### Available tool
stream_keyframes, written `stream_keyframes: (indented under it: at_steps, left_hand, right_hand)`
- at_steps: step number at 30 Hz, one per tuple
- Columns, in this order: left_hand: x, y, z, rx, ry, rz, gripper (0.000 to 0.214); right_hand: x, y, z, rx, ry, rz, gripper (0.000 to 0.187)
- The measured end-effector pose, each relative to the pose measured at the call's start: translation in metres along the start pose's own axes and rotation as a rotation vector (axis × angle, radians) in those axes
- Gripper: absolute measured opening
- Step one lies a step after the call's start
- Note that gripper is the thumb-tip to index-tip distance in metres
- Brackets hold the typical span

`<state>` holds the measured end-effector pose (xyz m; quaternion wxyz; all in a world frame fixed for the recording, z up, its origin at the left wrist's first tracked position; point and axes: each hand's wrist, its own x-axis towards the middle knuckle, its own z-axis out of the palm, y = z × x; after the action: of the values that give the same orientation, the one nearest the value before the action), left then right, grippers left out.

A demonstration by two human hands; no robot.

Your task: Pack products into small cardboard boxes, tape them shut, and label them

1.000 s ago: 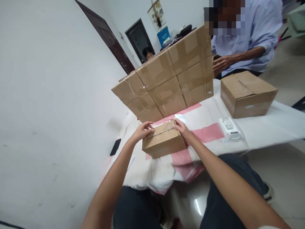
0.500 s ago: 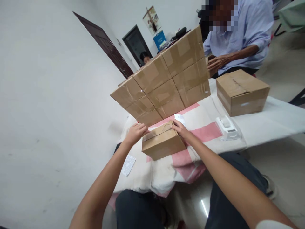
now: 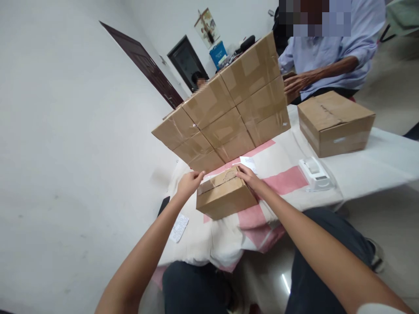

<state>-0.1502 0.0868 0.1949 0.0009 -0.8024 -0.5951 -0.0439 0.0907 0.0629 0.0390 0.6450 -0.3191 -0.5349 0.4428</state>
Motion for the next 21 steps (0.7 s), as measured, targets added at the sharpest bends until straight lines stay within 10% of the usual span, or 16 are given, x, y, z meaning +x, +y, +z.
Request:
stream_keyframes:
  at_steps: [6, 21]
  left_hand:
    - [0.025, 0.024, 0.014, -0.09, -0.227, -0.109, 0.036]
    - [0.013, 0.006, 0.033, -0.528, -0.134, -0.074, 0.029]
  right_hand:
    - [0.001, 0.003, -0.001, -0.003, 0.0, -0.002, 0.023]
    - [0.002, 0.003, 0.0, 0.009, 0.008, 0.004, 0.024]
